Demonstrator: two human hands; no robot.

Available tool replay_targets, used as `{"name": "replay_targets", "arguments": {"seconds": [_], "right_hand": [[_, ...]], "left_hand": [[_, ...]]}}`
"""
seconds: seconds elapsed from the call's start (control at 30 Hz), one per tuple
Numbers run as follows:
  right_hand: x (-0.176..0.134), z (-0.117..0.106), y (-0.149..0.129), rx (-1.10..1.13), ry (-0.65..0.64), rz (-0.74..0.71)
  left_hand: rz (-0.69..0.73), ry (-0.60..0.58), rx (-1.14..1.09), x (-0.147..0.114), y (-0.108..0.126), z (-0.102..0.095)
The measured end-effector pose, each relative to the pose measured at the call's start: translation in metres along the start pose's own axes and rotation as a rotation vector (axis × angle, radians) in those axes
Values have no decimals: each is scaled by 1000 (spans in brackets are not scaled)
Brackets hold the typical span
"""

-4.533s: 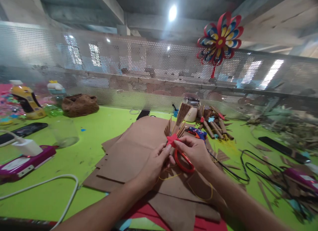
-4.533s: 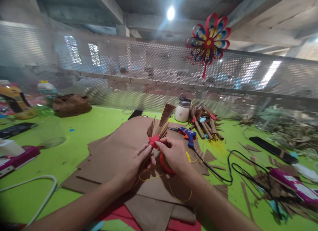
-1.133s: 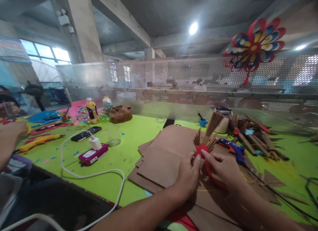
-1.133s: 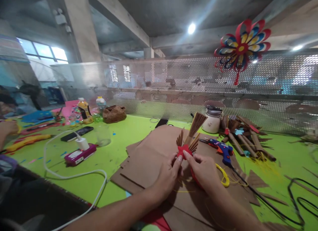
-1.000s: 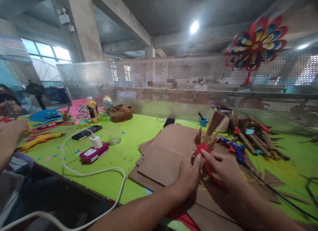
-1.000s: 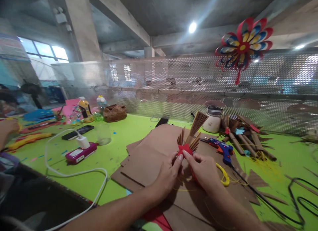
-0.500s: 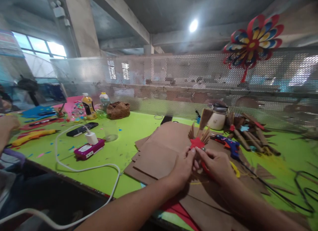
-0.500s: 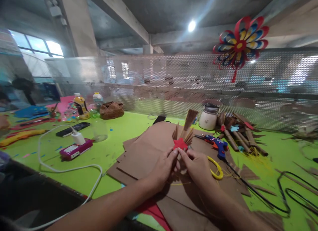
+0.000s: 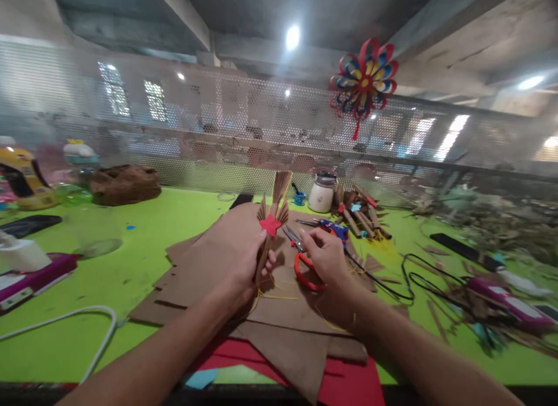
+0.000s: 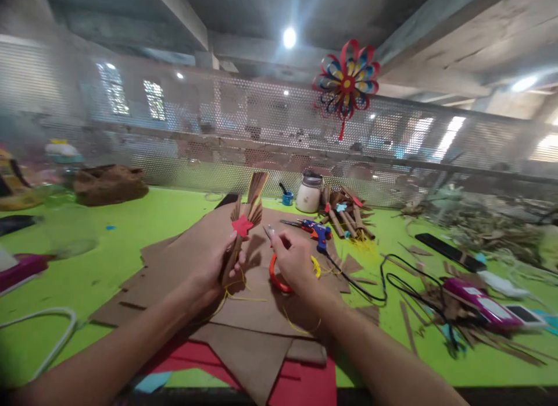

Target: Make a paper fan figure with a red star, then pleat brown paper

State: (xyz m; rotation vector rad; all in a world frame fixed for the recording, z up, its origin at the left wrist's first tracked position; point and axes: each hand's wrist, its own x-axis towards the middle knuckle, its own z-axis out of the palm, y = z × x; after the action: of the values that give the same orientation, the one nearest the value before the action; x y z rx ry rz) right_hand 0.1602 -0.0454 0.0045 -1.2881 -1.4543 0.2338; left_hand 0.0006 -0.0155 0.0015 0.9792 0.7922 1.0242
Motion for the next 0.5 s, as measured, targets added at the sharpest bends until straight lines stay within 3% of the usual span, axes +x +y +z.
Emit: {"name": "replay_targets", "arguments": {"seconds": [0.13,0.5], "right_hand": [[8,1,3,128,-28,71],[5,-1,6,135,-185,-17]], "left_hand": [[94,-8,96,-4,3,3],[240,-26,213,-9,-2,7]]}}
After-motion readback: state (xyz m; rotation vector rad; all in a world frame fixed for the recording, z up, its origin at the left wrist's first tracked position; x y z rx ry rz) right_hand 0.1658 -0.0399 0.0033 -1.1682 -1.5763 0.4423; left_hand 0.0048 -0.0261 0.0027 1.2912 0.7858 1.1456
